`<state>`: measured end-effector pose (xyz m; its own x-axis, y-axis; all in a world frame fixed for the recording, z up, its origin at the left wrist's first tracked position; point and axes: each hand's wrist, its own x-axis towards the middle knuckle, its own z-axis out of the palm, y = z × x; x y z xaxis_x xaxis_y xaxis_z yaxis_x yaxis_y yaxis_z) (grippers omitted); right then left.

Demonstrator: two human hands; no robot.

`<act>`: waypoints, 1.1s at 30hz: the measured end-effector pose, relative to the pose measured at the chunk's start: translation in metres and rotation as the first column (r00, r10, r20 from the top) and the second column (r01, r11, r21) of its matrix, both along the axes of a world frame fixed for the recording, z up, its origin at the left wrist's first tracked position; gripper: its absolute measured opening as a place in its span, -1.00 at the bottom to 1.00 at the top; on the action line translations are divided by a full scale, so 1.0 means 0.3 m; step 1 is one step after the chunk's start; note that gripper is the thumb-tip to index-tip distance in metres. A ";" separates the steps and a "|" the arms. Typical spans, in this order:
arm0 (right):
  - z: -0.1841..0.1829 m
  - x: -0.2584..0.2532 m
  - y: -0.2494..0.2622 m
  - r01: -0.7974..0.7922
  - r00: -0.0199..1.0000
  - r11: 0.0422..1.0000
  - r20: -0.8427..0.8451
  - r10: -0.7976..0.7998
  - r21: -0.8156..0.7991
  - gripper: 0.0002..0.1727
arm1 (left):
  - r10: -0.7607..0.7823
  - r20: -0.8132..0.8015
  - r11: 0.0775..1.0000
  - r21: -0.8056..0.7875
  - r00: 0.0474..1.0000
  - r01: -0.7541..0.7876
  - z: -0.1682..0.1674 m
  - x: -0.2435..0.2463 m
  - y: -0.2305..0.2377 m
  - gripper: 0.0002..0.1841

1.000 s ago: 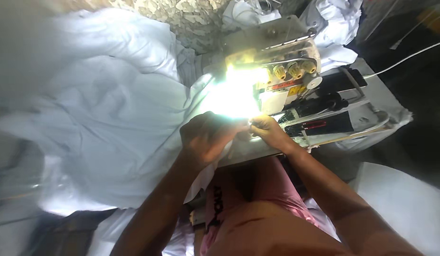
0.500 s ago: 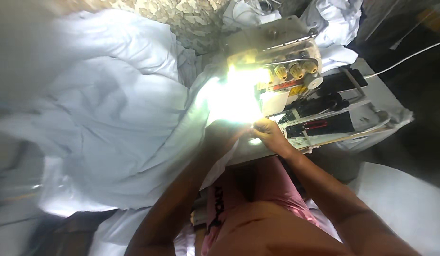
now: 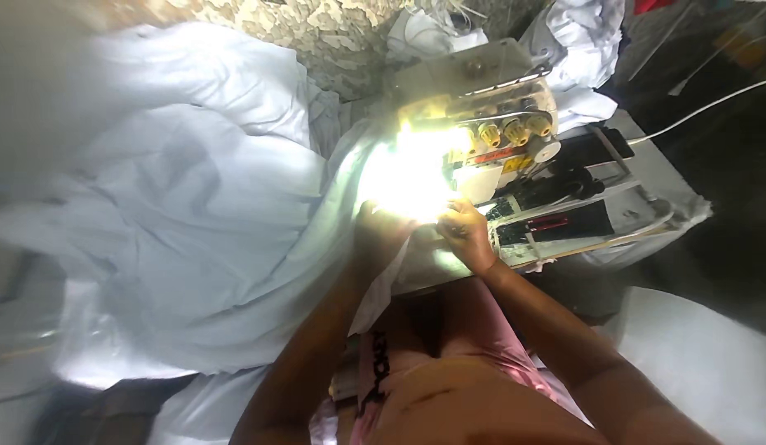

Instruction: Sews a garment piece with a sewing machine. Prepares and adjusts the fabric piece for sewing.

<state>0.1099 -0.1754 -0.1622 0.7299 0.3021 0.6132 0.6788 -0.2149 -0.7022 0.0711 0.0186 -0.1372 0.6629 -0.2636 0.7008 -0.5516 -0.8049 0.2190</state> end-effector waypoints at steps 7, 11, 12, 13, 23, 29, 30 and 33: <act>0.013 0.022 0.027 0.210 0.969 0.961 0.172 -0.179 -0.180 -0.85 | 0.014 -0.140 0.999 -0.028 0.990 -0.018 0.017 0.049 0.033 -0.77; 0.040 0.010 0.037 0.302 0.946 0.898 0.217 -0.241 -0.320 -0.77 | 0.042 -0.226 0.999 -0.013 0.973 -0.047 0.017 0.071 0.043 -0.76; 0.043 0.008 0.040 0.303 0.947 0.892 0.207 -0.244 -0.335 -0.76 | 0.044 -0.245 0.999 -0.015 0.969 -0.049 0.017 0.079 0.048 -0.78; 0.045 0.007 0.042 0.301 0.949 0.890 0.196 -0.245 -0.343 -0.75 | 0.049 -0.256 0.998 -0.019 0.965 -0.055 0.016 0.092 0.054 -0.78; 0.023 -0.073 -0.017 0.236 0.972 0.926 0.062 -0.228 -0.294 -0.68 | 0.214 -0.375 0.975 0.025 0.902 -0.221 0.060 0.118 0.036 -0.70; -0.012 0.015 -0.270 0.283 0.947 0.765 0.045 -0.317 -0.579 -0.79 | 0.395 -0.468 0.900 0.024 0.791 -0.435 0.112 0.062 -0.032 -0.67; 0.005 0.035 -0.310 0.231 0.950 0.735 -0.016 -0.312 -0.637 -0.76 | 0.413 -0.466 0.891 0.026 0.783 -0.454 0.117 0.048 -0.033 -0.67; 0.037 0.058 -0.410 0.201 0.940 0.703 -0.068 -0.335 -0.682 -0.73 | 0.404 -0.450 0.887 -0.019 0.797 -0.461 0.108 -0.004 -0.017 -0.66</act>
<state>0.1272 -0.2984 -0.1512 0.9162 0.3524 0.1908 0.4006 -0.8190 -0.4109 0.0699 0.0136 -0.1048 0.9238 0.1897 0.3327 0.0171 -0.8883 0.4589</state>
